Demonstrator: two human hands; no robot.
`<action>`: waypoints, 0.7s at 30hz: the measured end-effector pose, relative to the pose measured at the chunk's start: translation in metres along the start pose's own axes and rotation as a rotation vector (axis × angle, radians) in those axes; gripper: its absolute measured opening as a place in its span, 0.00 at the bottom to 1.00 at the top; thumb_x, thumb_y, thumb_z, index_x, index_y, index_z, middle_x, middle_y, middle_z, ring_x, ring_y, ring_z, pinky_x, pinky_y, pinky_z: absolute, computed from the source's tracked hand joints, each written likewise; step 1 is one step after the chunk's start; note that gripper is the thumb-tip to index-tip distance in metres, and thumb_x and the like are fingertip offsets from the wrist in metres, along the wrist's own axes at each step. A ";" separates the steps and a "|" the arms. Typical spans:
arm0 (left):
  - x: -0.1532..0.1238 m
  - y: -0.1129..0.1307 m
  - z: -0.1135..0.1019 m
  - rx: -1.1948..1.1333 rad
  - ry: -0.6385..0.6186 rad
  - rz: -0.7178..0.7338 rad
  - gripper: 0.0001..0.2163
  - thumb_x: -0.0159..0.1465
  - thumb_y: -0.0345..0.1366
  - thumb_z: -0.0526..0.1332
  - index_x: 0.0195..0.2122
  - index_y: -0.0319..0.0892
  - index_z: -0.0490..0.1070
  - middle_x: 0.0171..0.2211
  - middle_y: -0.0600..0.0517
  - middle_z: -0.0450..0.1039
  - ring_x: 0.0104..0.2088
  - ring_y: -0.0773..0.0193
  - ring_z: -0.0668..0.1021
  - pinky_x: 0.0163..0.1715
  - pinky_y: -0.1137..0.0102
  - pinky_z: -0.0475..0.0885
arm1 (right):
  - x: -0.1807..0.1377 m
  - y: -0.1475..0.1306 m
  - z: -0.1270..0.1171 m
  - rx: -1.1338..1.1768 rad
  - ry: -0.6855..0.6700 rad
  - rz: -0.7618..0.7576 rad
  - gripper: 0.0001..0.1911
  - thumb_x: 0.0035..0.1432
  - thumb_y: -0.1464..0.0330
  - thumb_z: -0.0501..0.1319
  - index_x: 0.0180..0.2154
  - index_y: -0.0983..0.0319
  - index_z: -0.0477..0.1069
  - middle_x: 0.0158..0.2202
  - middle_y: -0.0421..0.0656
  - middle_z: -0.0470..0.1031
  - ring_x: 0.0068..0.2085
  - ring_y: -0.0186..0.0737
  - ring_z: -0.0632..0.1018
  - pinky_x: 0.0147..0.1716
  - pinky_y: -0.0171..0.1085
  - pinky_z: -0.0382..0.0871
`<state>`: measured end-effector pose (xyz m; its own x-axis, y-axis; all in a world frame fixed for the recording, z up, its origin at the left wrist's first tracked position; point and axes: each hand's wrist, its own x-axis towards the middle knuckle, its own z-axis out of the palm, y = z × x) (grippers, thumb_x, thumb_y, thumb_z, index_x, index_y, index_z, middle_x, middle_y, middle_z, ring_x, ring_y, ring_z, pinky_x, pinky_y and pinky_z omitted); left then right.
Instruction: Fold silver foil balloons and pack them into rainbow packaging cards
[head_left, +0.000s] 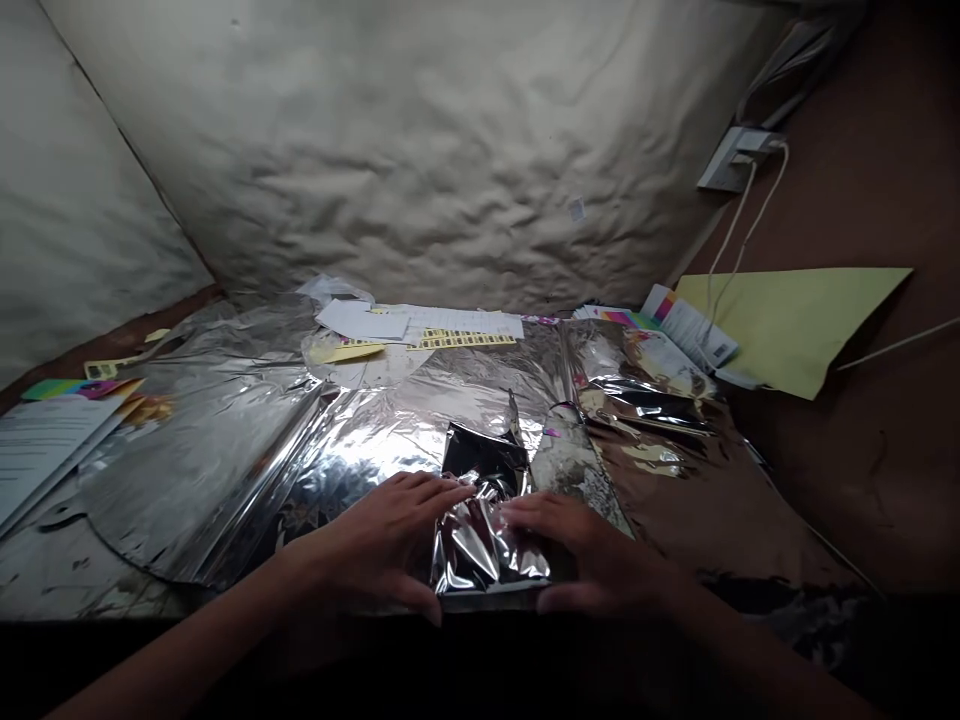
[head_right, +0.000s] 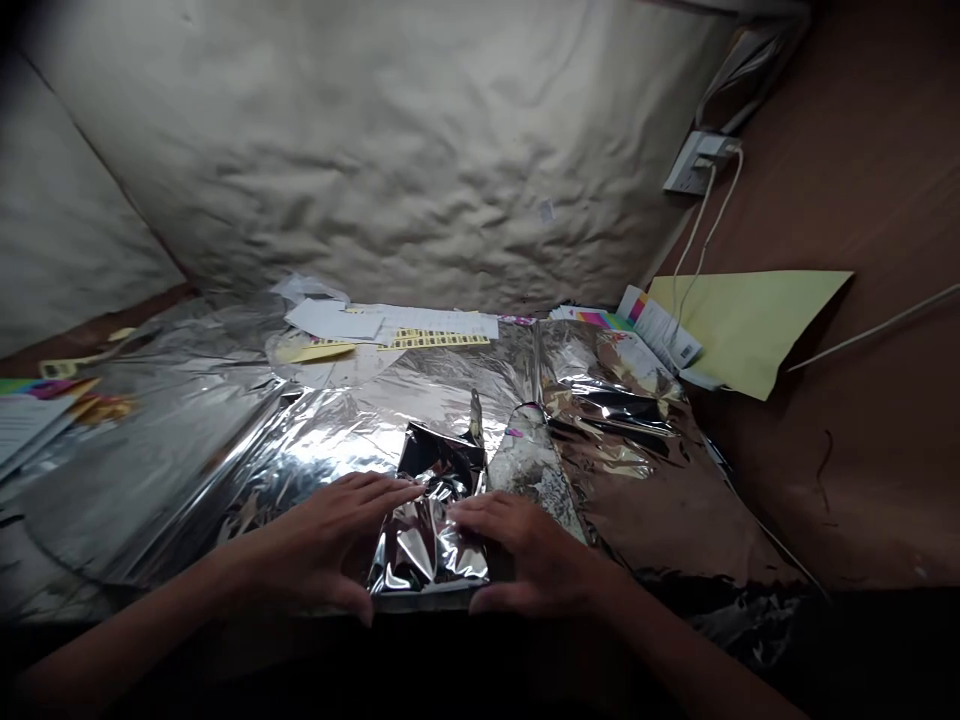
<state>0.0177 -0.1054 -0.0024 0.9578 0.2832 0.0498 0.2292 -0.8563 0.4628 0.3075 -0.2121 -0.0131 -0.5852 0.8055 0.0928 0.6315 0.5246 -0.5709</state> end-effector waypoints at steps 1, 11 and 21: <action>0.002 -0.002 -0.003 -0.020 -0.003 -0.003 0.47 0.51 0.56 0.69 0.68 0.46 0.51 0.62 0.42 0.64 0.59 0.45 0.68 0.59 0.54 0.60 | 0.003 0.002 -0.001 0.058 0.032 -0.001 0.37 0.56 0.49 0.64 0.61 0.61 0.64 0.58 0.53 0.71 0.57 0.50 0.71 0.56 0.46 0.64; 0.038 -0.018 -0.008 -0.484 0.185 -0.329 0.12 0.66 0.37 0.54 0.45 0.45 0.76 0.40 0.53 0.79 0.42 0.59 0.79 0.42 0.70 0.71 | 0.030 0.015 -0.008 0.672 0.248 0.377 0.31 0.52 0.46 0.65 0.47 0.62 0.72 0.42 0.45 0.77 0.42 0.46 0.76 0.43 0.41 0.71; 0.047 -0.027 0.001 -0.561 0.372 -0.540 0.29 0.63 0.43 0.61 0.65 0.47 0.56 0.34 0.53 0.80 0.34 0.58 0.80 0.33 0.69 0.70 | 0.066 0.033 -0.013 0.747 0.290 0.826 0.26 0.49 0.45 0.63 0.24 0.62 0.67 0.21 0.37 0.66 0.23 0.32 0.66 0.21 0.31 0.63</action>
<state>0.0568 -0.0693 -0.0139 0.6006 0.7972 -0.0619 0.4234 -0.2514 0.8704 0.2963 -0.1384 -0.0155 0.0672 0.9116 -0.4057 0.2525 -0.4089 -0.8770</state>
